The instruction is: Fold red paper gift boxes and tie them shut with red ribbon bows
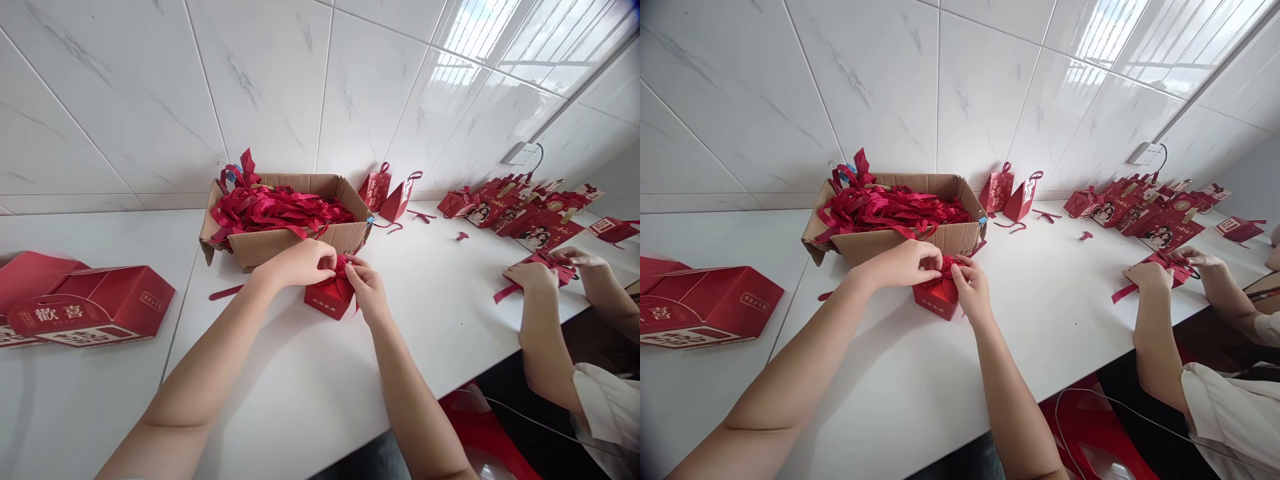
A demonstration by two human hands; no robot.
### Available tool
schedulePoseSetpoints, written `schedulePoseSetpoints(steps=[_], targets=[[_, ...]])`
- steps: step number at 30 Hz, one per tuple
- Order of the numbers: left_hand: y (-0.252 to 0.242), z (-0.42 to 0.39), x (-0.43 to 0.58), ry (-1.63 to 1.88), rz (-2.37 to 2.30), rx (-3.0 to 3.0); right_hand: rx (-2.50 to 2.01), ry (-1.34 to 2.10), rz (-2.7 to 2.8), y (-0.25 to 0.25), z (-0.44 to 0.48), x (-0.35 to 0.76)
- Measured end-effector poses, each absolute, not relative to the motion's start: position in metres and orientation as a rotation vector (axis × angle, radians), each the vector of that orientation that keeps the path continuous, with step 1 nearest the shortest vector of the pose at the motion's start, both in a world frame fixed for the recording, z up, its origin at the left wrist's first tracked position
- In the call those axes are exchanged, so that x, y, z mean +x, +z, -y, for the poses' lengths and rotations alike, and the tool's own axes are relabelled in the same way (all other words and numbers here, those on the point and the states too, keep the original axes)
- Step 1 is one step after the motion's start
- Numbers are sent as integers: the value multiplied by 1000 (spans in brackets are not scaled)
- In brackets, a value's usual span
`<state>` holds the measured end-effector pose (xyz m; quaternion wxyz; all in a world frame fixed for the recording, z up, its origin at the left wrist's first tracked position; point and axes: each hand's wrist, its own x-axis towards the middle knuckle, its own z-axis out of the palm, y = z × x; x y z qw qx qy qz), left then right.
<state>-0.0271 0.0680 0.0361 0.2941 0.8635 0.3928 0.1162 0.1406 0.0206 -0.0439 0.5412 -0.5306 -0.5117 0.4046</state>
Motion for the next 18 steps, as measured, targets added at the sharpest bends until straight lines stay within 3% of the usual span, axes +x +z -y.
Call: schedulePoseSetpoints(steps=[18], targets=[[32, -72, -26, 385, -989, 2398, -1291, 932, 1209, -36, -16, 141]])
